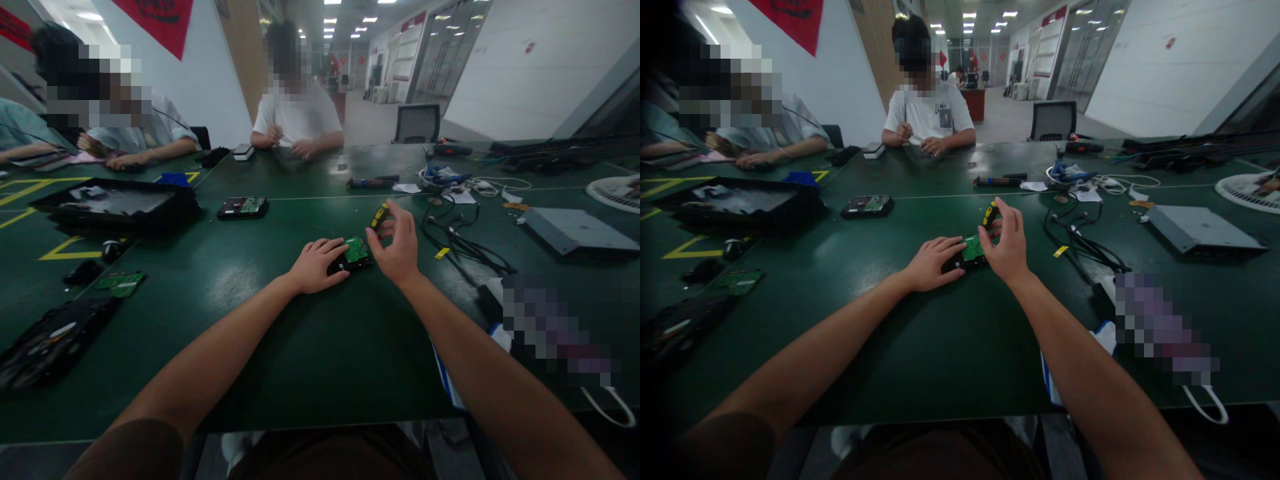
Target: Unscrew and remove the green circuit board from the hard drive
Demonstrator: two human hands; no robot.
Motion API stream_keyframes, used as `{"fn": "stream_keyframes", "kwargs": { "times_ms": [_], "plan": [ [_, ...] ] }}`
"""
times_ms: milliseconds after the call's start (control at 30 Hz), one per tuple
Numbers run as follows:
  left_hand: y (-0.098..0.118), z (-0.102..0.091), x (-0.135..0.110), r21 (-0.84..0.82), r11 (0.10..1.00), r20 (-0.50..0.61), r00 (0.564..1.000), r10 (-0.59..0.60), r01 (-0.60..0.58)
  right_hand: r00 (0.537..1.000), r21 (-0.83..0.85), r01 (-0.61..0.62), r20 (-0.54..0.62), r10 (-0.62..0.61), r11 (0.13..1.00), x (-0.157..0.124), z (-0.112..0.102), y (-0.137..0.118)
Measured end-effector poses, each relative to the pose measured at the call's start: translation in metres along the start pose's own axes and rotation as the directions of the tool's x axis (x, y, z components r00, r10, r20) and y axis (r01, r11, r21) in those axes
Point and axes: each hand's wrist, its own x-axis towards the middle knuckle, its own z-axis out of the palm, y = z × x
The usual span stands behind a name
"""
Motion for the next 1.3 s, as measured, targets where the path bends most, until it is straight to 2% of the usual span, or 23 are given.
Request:
{"fn": "stream_keyframes", "kwargs": {
  "times_ms": [1300],
  "plan": [
    [0.0015,-0.0016,0.0003,-0.021,1.0,0.01,1.0,-0.012,0.012,1.0,-0.011,0.01,0.002,-0.01,1.0,-0.0001,-0.0004,-0.0013]
  ]
}}
